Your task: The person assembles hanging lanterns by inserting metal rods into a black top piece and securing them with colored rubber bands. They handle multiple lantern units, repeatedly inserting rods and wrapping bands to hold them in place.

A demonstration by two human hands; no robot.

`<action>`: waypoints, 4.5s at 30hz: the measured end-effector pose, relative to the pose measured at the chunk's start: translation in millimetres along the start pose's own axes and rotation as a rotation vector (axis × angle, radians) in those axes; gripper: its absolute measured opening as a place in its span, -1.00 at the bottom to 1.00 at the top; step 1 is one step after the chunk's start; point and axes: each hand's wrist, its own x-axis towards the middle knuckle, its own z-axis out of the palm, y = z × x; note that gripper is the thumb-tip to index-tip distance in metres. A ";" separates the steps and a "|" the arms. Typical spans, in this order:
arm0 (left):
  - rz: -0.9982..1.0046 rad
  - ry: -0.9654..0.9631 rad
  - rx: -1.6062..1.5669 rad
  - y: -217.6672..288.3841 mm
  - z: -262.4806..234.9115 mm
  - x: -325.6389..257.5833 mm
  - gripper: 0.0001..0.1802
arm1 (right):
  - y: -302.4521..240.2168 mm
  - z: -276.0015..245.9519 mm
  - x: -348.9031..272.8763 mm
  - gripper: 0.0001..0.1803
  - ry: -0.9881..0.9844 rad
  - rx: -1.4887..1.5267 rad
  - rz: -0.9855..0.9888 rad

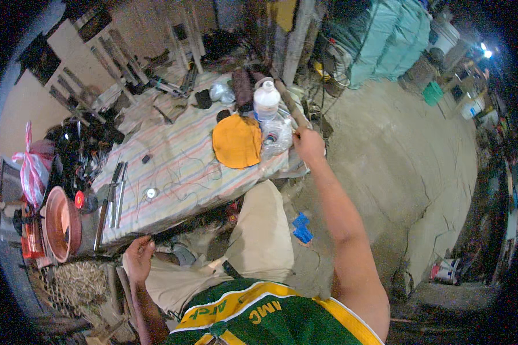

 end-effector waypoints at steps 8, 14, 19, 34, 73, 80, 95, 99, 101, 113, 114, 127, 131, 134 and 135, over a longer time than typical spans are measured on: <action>0.057 0.084 0.003 -24.5 -34.6 9.2 -0.86 | -41.0 -38.5 -22.1 -0.86 0.121 0.270 -0.175; 0.162 0.036 0.146 -33.0 -28.0 20.7 -0.83 | -58.8 -16.5 -1.8 -0.80 -0.042 0.089 -0.251; 0.191 0.057 0.098 -43.2 -27.1 9.7 -0.80 | -56.9 6.7 15.6 -0.74 -0.262 -0.138 -0.121; 0.062 0.133 0.015 -73.1 -56.2 -6.3 -0.80 | -67.9 -5.9 23.4 -0.76 -0.172 -0.231 -0.192; 0.323 -0.050 0.046 22.4 -2.2 10.6 -0.78 | -176.6 -45.5 -68.5 -0.58 -0.466 1.671 0.205; 0.451 -0.034 -0.079 74.8 11.5 29.7 -0.83 | -251.9 -16.3 -124.8 -0.31 -0.871 2.004 0.275; 0.128 -0.286 -0.952 108.3 80.2 39.3 -0.86 | -247.0 -24.7 -163.1 -0.40 -0.785 1.963 0.194; 0.031 -0.426 -1.172 110.0 85.2 20.7 -0.79 | -231.8 -40.7 -159.2 -0.42 -0.671 1.919 0.354; -0.016 -0.347 -0.688 107.2 92.4 12.4 -0.76 | -218.3 -44.5 -153.7 -0.44 -0.767 1.841 0.333; -0.036 -0.203 -0.622 58.0 48.6 6.5 -0.63 | -70.1 -26.0 -14.6 -0.71 0.113 0.323 -0.011; -0.040 -0.189 -0.611 56.5 47.5 6.1 -0.63 | -67.0 -20.7 -9.5 -0.71 0.094 0.257 0.005; -0.006 -0.087 -0.540 35.9 26.0 8.0 -0.70 | -60.8 -37.1 9.2 -0.79 -0.021 0.374 -0.238; -0.017 -0.143 -0.571 37.1 25.1 7.5 -0.68 | -67.7 -38.8 12.1 -0.77 -0.197 0.279 -0.310; -0.028 -0.164 -0.570 35.0 25.2 3.7 -0.66 | -75.9 -38.2 12.1 -0.77 -0.221 0.290 -0.354; -0.023 -0.173 -0.573 34.1 25.0 2.7 -0.65 | -78.8 -38.3 12.6 -0.76 -0.219 0.313 -0.371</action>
